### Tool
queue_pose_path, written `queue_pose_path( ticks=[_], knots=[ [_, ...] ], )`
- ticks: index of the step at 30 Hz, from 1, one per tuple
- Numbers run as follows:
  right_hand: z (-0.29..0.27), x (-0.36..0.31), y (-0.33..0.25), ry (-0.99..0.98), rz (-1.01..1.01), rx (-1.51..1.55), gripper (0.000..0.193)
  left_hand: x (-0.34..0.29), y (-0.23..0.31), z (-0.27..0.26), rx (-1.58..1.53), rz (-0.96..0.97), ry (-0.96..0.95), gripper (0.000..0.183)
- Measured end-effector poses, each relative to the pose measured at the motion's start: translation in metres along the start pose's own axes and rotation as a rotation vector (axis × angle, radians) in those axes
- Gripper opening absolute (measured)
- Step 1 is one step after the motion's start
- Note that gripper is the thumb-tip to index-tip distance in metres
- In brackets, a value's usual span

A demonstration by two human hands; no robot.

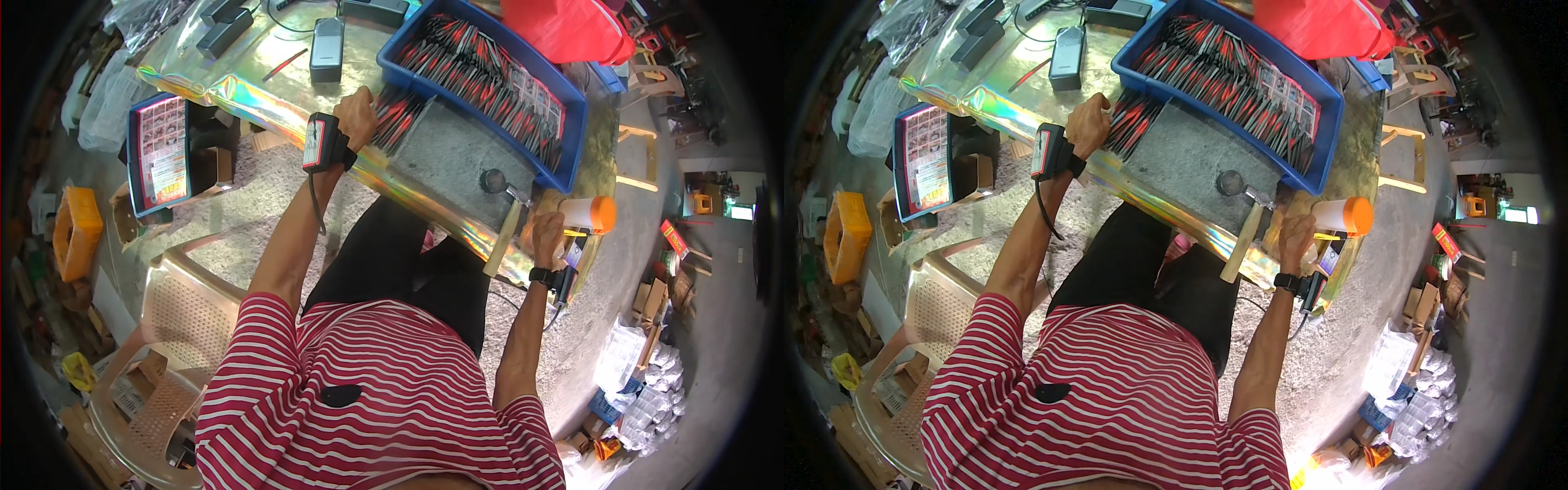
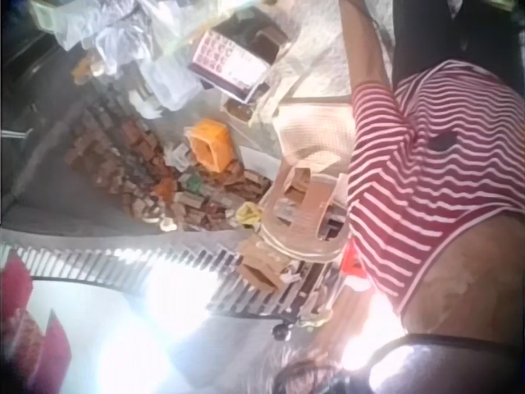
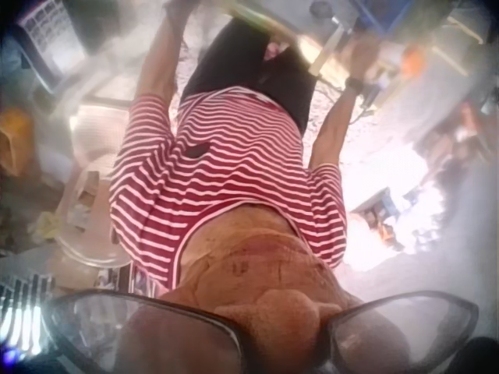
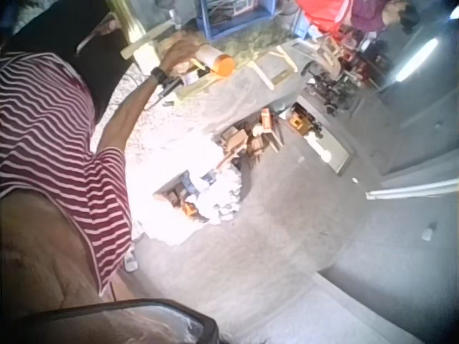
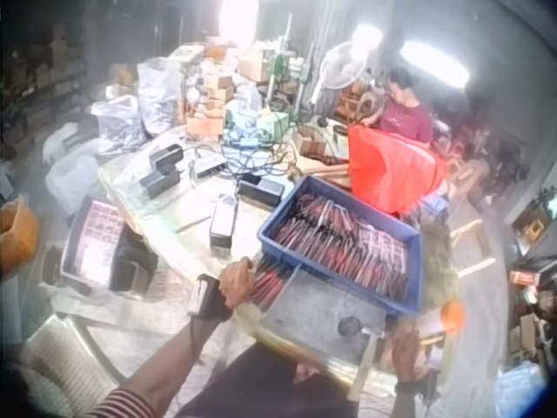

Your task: The person positions small components on a metal block and hits them with a hammer, then picks up new components from a blue bin.

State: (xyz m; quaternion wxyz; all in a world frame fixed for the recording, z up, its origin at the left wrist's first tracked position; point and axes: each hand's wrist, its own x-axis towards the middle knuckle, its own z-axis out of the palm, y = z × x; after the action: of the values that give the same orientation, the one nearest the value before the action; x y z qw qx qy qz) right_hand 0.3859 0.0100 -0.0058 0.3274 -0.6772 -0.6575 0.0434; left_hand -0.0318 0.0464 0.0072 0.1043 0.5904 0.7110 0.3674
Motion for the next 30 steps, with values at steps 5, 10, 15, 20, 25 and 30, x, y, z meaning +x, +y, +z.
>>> queue_pose_path(
  ticks=[5, 10, 15, 20, 25, 30],
  knots=[
    [0.012, -0.002, 0.037, 0.023, -0.001, -0.020, 0.014, 0.007, 0.016, -0.007, 0.078, -0.014, -0.113, 0.015],
    [0.006, -0.004, 0.003, 0.107, 0.042, 0.033, 0.013, 0.012, 0.007, -0.005, 0.107, -0.030, -0.161, 0.017],
    [0.020, 0.001, -0.015, 0.059, 0.100, 0.185, 0.012, 0.010, -0.114, 0.037, 0.235, 0.185, 0.004, 0.015],
    [0.007, -0.009, 0.022, 0.147, 0.139, 0.189, 0.018, 0.017, -0.012, 0.006, 0.121, 0.293, -0.062, 0.011],
    [0.001, -0.010, 0.003, 0.097, 0.259, 0.492, 0.010, 0.006, 0.013, -0.019, 0.293, 0.312, -0.154, 0.009],
    [-0.006, -0.009, -0.005, 0.120, 0.318, 0.638, 0.008, 0.006, 0.018, -0.015, 0.349, 0.290, -0.135, 0.009]
  ],
)
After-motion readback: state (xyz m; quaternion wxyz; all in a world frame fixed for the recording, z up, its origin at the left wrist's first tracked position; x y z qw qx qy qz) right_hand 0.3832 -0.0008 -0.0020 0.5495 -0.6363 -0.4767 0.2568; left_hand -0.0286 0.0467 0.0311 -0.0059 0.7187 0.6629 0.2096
